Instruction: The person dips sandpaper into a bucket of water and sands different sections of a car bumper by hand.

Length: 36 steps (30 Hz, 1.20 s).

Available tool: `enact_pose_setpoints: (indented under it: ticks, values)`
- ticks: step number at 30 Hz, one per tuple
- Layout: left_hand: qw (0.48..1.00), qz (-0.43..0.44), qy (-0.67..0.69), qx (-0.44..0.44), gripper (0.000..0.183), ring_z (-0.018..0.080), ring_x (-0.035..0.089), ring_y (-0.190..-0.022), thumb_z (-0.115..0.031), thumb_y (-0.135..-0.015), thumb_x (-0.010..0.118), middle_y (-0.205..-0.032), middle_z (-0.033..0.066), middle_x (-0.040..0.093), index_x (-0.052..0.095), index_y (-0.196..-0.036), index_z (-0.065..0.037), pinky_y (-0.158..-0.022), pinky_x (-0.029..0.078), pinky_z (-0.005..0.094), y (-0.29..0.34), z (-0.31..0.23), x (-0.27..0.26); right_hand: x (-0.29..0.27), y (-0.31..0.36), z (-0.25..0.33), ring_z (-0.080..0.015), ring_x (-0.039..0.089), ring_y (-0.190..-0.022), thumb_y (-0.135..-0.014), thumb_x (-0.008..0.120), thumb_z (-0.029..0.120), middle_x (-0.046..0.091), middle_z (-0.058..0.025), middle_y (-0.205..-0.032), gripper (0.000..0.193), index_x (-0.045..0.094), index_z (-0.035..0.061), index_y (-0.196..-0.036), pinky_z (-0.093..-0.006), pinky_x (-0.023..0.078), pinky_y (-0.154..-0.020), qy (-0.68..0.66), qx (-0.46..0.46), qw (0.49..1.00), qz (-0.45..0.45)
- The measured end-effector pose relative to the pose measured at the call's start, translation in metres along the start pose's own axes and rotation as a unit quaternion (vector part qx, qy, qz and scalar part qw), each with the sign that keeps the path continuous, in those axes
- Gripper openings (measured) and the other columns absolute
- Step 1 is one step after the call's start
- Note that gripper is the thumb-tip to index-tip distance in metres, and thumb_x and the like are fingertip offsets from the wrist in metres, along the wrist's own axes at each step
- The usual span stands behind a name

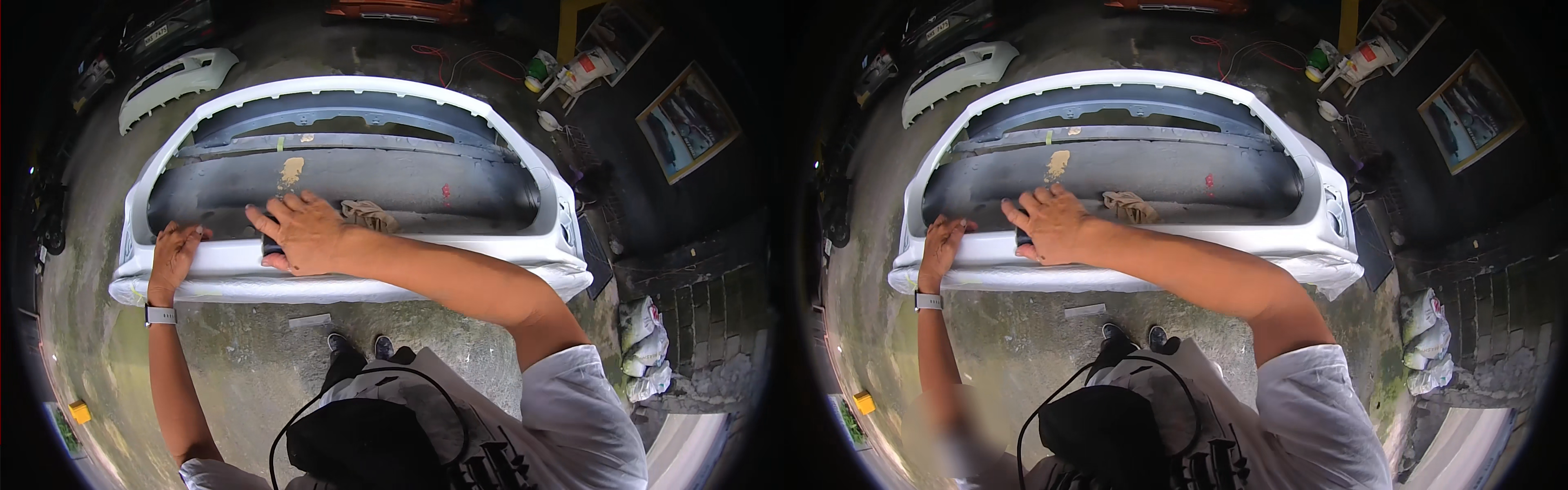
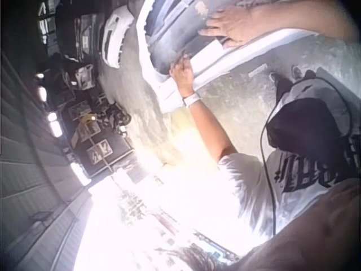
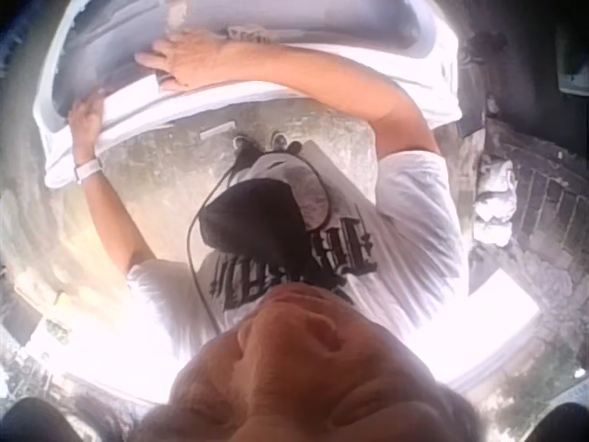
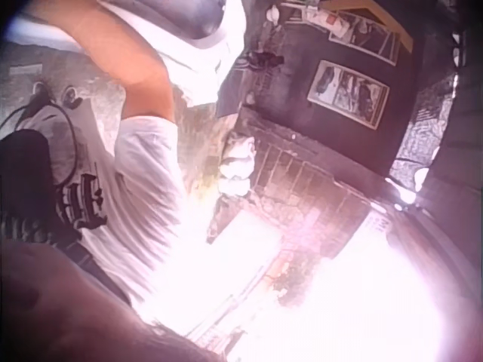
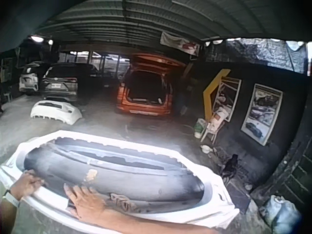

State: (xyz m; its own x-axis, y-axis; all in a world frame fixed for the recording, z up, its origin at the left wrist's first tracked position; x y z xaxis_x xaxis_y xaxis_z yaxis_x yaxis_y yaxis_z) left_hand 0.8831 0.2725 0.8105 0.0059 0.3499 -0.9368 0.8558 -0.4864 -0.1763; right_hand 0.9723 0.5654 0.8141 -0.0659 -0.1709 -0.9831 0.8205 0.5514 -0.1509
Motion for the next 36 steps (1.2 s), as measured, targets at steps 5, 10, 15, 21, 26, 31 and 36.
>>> enact_pose_setpoints:
  ticks: [5, 10, 15, 21, 26, 31, 36]
  values:
    - [1.0, 0.002, 0.0, 0.005, 0.045, 0.0316, 0.057, -0.097, -0.037, -0.107, 0.046, -0.093, 0.0096, 0.076, 0.079, -0.098, -0.008, -0.093, 0.04, 0.0439, 0.001, 0.0, -0.003, 0.013, -0.013, 0.008, -0.0347, 0.055, -0.124, -0.101, 0.056, 0.053, 0.053, -0.0192, -0.14, 0.069, 0.041, 0.0184, -0.16, -0.0522, 0.042, -0.107, 0.019, -0.055, 0.998, -0.039]
    - [1.0, -0.023, -0.015, 0.013, 0.046, 0.0316, 0.058, -0.097, -0.037, -0.107, 0.046, -0.092, 0.0096, 0.076, 0.078, -0.095, -0.007, -0.093, 0.039, 0.0439, 0.005, -0.006, -0.005, -0.019, 0.112, -0.061, -0.033, 0.06, -0.117, -0.1, 0.057, 0.056, 0.059, -0.0169, -0.131, 0.064, 0.049, 0.0248, -0.154, -0.0488, 0.048, -0.102, 0.066, -0.032, 0.997, -0.037]
    - [0.999, -0.019, -0.026, -0.014, 0.042, 0.0312, 0.058, -0.098, -0.036, -0.106, 0.048, -0.098, 0.0084, 0.077, 0.078, -0.096, -0.008, -0.096, 0.038, 0.0443, 0.01, 0.001, 0.0, -0.061, 0.235, -0.131, -0.0329, 0.065, -0.11, -0.098, 0.055, 0.063, 0.065, -0.0153, -0.124, 0.067, 0.049, 0.0268, -0.155, -0.0472, 0.05, -0.101, 0.127, -0.004, 0.99, 0.058]
    - [0.999, 0.005, -0.037, 0.012, 0.044, 0.0315, 0.064, -0.114, -0.037, -0.107, 0.046, -0.106, 0.0104, 0.077, 0.079, -0.102, -0.008, -0.105, 0.038, 0.0456, 0.005, -0.06, 0.013, -0.055, 0.26, -0.145, -0.0353, 0.066, -0.11, -0.099, 0.054, 0.064, 0.064, -0.0169, -0.124, 0.07, 0.045, 0.0279, -0.158, -0.0473, 0.05, -0.102, 0.128, -0.01, 0.991, 0.027]
    - [0.997, 0.081, -0.009, 0.004, 0.046, 0.0348, 0.066, -0.108, -0.044, -0.106, 0.051, -0.105, 0.0132, 0.076, 0.078, -0.105, -0.007, -0.101, 0.042, 0.0483, -0.008, -0.166, 0.029, -0.03, 0.164, -0.086, -0.0353, 0.063, -0.115, -0.102, 0.055, 0.057, 0.061, -0.0173, -0.132, 0.068, 0.039, 0.0272, -0.161, -0.0518, 0.051, -0.099, 0.071, -0.054, 0.996, -0.024]
    - [0.999, 0.035, -0.012, -0.009, 0.044, 0.0329, 0.067, -0.106, -0.043, -0.105, 0.054, -0.102, 0.014, 0.076, 0.078, -0.105, -0.006, -0.098, 0.042, 0.0464, -0.004, -0.158, 0.043, -0.021, 0.133, -0.073, -0.0355, 0.064, -0.113, -0.103, 0.053, 0.057, 0.062, -0.0169, -0.127, 0.068, 0.036, 0.032, -0.163, -0.0515, 0.051, -0.099, 0.068, -0.071, 0.995, -0.009]
    - [1.0, 0.021, -0.023, -0.006, 0.043, 0.0321, 0.067, -0.099, -0.044, -0.102, 0.059, -0.099, 0.0127, 0.077, 0.079, -0.107, -0.007, -0.095, 0.042, 0.0446, -0.001, -0.167, 0.037, -0.048, 0.211, -0.113, -0.0366, 0.067, -0.104, -0.101, 0.054, 0.059, 0.065, -0.0172, -0.117, 0.072, 0.032, 0.0347, -0.164, -0.0523, 0.051, -0.098, 0.077, -0.023, 0.996, 0.039]
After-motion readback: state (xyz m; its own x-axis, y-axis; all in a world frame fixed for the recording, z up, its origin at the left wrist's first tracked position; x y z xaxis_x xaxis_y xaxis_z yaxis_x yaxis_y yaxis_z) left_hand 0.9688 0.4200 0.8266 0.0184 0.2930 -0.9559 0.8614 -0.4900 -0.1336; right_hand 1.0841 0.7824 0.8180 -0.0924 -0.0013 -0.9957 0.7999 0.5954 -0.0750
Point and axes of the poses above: each hand's wrist, its own y-axis away from the middle knuckle, its own x-axis out of the palm, z = x × y, the point moved 1 cm from there along -y, towards the middle knuckle
